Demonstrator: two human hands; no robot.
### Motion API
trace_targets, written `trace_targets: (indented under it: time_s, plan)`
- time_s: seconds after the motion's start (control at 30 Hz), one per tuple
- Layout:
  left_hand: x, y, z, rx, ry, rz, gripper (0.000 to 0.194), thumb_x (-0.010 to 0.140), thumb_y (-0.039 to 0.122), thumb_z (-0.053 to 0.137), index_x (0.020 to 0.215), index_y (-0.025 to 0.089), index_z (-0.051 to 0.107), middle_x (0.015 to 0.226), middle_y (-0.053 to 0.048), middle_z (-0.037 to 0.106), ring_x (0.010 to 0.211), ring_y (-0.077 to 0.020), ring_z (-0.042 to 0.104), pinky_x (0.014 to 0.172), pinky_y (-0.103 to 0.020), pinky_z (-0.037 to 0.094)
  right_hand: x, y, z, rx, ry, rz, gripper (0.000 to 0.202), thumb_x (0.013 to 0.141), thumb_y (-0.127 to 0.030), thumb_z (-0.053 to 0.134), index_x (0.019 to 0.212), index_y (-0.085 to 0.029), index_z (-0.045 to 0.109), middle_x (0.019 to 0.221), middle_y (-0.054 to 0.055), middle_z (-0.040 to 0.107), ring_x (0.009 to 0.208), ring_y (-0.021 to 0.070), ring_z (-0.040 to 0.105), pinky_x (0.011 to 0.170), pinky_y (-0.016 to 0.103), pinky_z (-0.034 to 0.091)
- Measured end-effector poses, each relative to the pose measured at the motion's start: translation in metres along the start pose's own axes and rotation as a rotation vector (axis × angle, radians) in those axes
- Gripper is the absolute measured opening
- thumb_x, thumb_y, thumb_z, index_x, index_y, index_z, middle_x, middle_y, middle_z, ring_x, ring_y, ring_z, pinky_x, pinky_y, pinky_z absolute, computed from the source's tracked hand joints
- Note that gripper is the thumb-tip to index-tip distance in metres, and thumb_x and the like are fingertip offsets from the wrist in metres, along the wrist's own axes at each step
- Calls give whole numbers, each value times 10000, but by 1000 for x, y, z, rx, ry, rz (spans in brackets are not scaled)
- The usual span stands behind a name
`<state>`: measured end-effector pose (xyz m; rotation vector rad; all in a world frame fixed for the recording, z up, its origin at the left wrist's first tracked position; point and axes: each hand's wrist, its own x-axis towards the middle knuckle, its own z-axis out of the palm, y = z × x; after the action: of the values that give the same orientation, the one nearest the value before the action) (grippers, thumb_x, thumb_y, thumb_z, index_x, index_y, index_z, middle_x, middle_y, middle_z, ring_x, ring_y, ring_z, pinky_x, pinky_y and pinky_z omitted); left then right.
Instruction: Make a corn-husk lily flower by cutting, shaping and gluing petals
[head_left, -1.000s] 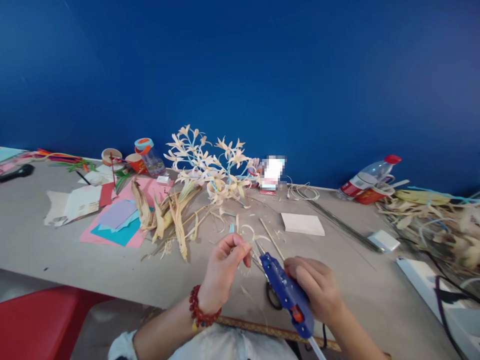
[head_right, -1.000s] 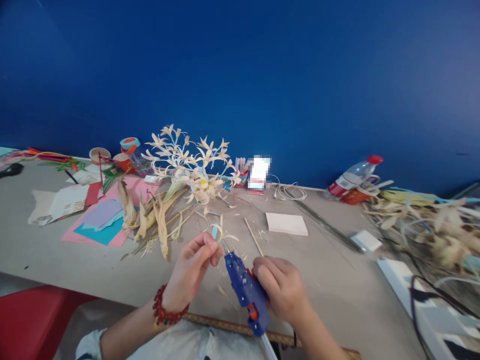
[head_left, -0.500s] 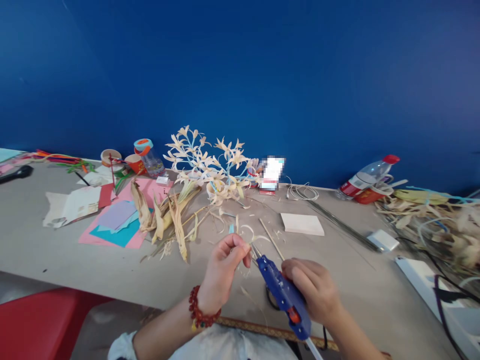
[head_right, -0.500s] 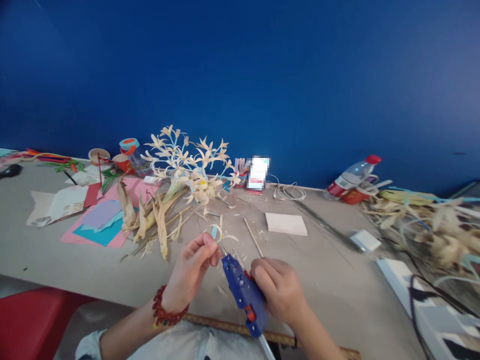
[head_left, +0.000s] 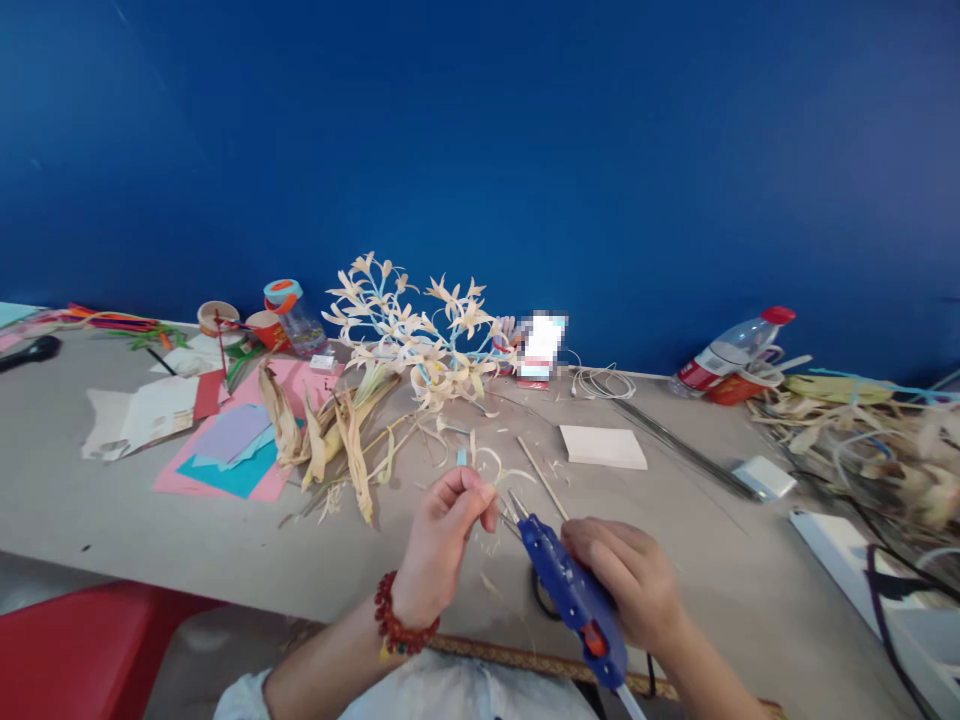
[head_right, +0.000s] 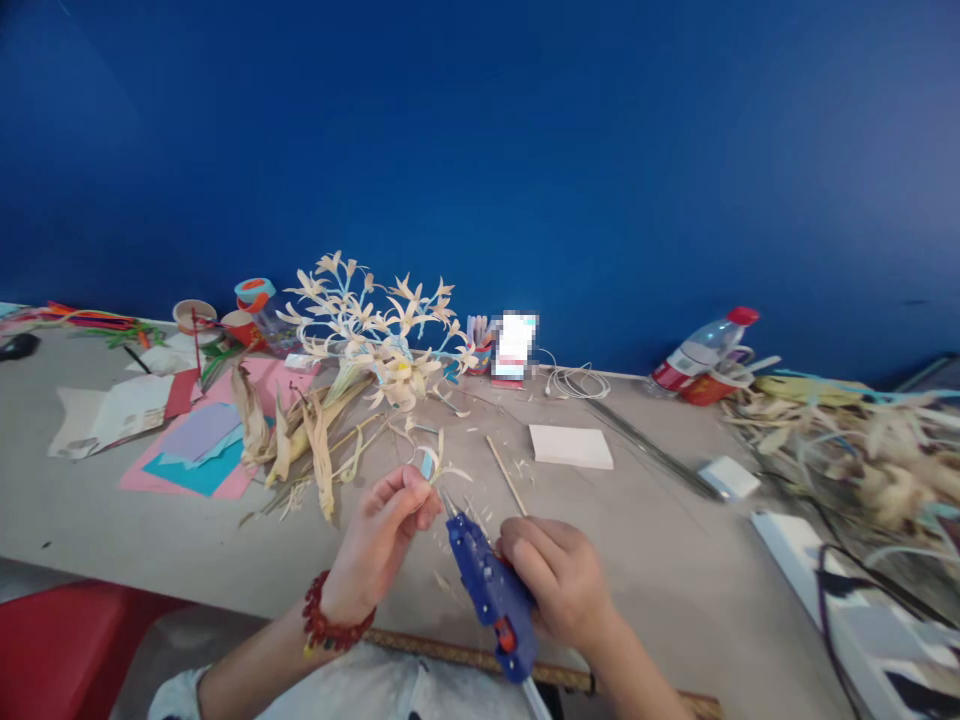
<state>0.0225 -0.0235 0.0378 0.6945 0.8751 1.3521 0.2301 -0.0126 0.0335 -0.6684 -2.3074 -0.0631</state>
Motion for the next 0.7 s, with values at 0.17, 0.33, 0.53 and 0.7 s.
trace_targets:
  time_s: [0.17,0.33,0.53,0.7]
  plan:
    - [3,-5,-11,-112,-45,-56,210,867,259,617,686,185,539,558,37,505,635,-125,462,744,-291,384,-15,11,3,51,36,60,150,892,-182,452,1010,-206,542,840,116,729,741,235,715,628,301,544]
    - [7,-15,-36,-116,4,-61,253,855,283,648,656,190,522,581,41,497,630,-122,440,747,-285,394,-54,47,8,-195,-220,412,175,837,-228,492,1007,-205,530,905,104,718,693,231,688,582,296,501]
    - [8,-28,-56,-116,153,62,243,828,302,684,667,194,539,600,43,491,640,-121,455,742,-269,399,-91,98,6,-461,-484,776,209,827,-250,524,1025,-198,569,1021,118,699,666,244,672,522,292,419]
    - [5,-26,-61,-132,206,252,207,856,284,659,692,195,569,616,41,516,640,-113,469,720,-258,402,-94,120,-9,-311,-562,698,216,803,-286,586,1009,-234,622,1046,70,696,817,236,692,646,298,499]
